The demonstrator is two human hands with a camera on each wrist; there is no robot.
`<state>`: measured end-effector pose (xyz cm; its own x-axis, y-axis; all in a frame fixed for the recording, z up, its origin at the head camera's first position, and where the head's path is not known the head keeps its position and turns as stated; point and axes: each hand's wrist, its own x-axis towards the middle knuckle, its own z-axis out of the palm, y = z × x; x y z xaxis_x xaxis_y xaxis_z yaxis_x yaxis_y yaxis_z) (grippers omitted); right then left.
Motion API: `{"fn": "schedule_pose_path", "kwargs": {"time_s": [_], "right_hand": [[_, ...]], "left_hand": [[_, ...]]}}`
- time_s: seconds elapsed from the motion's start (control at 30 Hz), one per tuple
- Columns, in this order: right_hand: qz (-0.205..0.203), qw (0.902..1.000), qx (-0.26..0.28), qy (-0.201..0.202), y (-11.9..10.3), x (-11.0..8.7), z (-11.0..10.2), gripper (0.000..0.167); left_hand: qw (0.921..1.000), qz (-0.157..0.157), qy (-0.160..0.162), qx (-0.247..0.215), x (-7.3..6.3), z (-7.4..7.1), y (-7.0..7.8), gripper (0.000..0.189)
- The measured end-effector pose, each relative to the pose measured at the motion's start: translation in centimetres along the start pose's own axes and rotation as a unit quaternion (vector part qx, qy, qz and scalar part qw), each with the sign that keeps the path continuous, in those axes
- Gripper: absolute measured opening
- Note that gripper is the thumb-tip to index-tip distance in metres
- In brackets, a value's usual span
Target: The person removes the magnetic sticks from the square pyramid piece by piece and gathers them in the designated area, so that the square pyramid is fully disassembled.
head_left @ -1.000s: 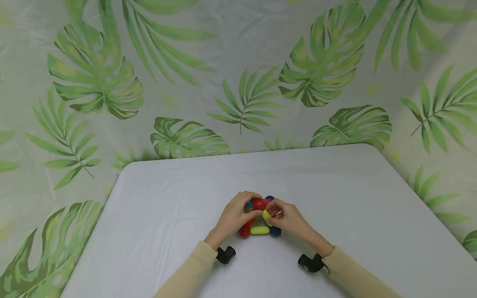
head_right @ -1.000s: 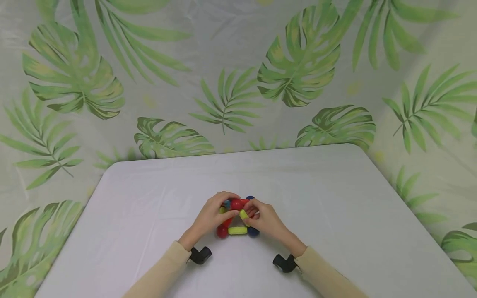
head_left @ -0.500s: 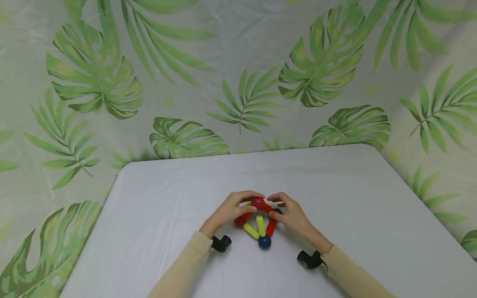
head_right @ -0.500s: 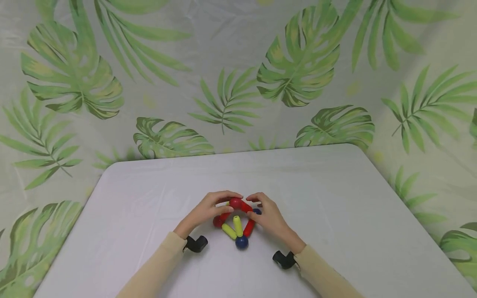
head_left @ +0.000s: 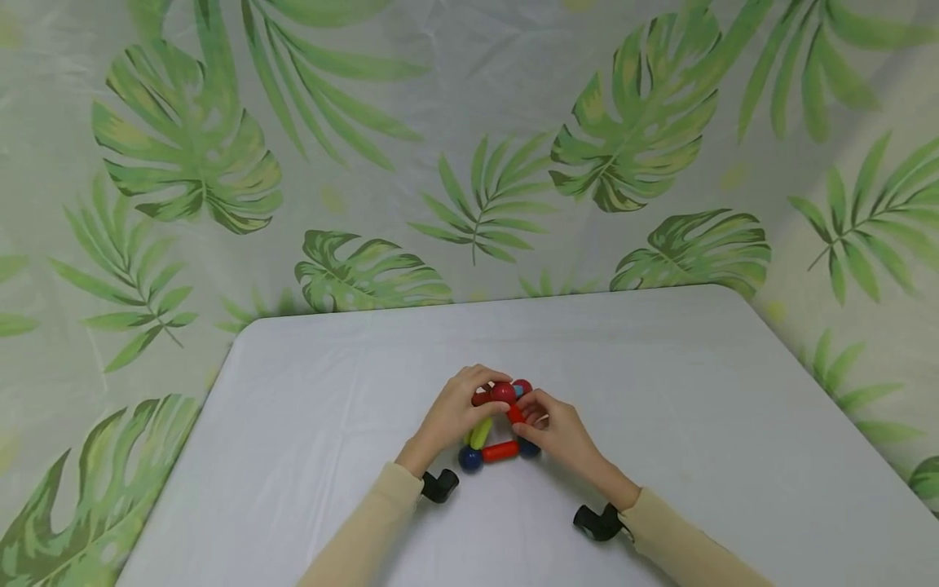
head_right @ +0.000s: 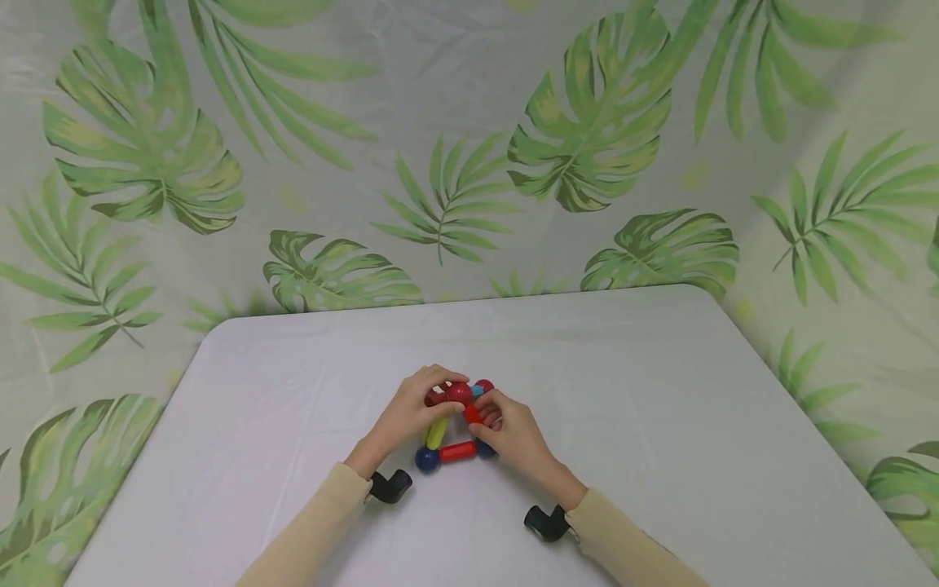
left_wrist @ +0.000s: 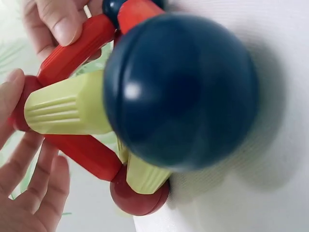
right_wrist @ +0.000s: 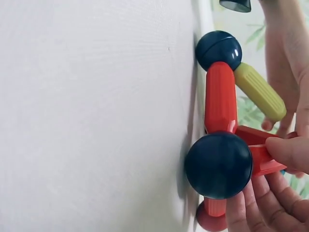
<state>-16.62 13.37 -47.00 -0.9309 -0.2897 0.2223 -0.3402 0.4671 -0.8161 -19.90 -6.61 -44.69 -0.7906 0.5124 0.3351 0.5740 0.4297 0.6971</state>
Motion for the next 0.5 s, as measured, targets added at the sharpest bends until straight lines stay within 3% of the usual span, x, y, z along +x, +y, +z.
{"fn": "schedule_pose_path", "kwargs": {"time_s": [0.27, 0.37, 0.5], "right_hand": [[0.004, 0.9996, 0.007, -0.027, -0.6, -0.5, -0.3, 0.022], [0.018, 0.9991, 0.031, -0.021, -0.6, -0.3, -0.8, 0.017], [-0.001, 0.9995, 0.031, 0.010, 0.0, 0.7, -1.5, 0.021]], "left_hand": [[0.9985, 0.007, 0.004, -0.054, -0.1, -0.9, -0.5, 0.036], [0.9967, 0.014, -0.019, -0.077, -0.1, -1.2, -0.7, 0.036], [0.9936, 0.013, -0.051, -0.100, -0.4, -1.4, -0.8, 0.034]]}}
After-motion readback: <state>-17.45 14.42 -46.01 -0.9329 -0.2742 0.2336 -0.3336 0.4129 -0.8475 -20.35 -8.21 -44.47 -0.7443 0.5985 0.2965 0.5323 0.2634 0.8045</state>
